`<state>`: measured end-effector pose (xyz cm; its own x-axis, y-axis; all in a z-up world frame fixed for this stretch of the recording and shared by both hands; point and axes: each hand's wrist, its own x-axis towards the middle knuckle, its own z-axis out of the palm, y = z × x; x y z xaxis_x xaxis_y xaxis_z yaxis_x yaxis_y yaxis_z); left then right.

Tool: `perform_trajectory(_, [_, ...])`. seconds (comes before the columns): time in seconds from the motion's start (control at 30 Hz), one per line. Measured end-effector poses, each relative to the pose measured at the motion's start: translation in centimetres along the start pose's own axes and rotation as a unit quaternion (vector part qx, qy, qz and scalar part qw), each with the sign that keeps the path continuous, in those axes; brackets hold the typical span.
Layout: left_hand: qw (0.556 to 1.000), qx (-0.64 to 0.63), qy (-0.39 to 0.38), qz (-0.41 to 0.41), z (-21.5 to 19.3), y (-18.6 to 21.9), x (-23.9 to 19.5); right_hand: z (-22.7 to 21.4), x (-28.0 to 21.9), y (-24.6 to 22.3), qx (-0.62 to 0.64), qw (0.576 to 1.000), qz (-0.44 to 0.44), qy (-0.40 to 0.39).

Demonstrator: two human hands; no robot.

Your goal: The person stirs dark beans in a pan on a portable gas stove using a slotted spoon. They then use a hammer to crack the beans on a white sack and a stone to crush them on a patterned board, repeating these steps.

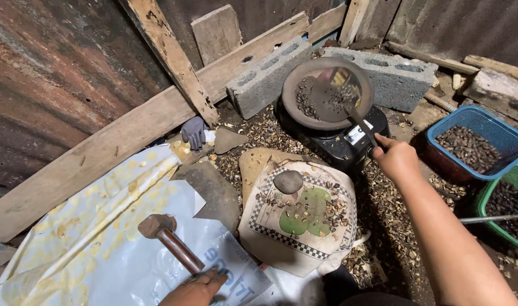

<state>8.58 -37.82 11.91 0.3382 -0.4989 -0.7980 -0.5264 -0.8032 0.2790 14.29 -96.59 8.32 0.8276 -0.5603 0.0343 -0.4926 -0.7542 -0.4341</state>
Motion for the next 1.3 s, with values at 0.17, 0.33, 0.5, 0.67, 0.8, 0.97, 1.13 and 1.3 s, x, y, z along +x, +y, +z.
perform_trajectory(0.17, [1.000,-0.008,-0.023,-0.017,-1.8,1.5,-0.8,2.7,1.7,-0.1,0.048,0.997,0.043,-0.046])
perform_trajectory(0.33, [0.999,-0.030,-0.038,-0.016,-3.3,2.9,-1.7,5.8,4.4,-0.4,0.281,0.940,0.125,-0.149])
perform_trajectory(0.5, [0.997,-0.058,0.028,0.031,-3.2,3.3,-1.4,6.9,6.5,0.9,0.385,0.881,0.157,-0.226])
perform_trajectory(0.67, [0.963,-0.203,0.148,0.098,-3.3,3.1,3.6,2.7,2.0,-5.0,-0.057,0.990,-0.124,-0.040])
perform_trajectory(0.8, [0.928,-0.176,0.326,0.030,-5.5,2.1,11.6,4.0,-3.8,-13.0,-0.090,0.954,-0.277,-0.069])
perform_trajectory(0.97, [0.886,-0.212,0.413,0.005,-4.8,1.9,20.3,11.2,-6.7,-14.7,0.050,0.882,-0.443,-0.153])
perform_trajectory(1.13, [0.833,-0.304,0.431,-0.169,-5.6,3.7,18.3,8.8,-7.2,-13.6,-0.065,0.906,-0.270,-0.321])
perform_trajectory(1.3, [0.859,-0.375,0.346,-0.042,-7.1,6.5,18.8,-0.5,-6.4,-10.1,0.173,0.943,-0.220,-0.181])
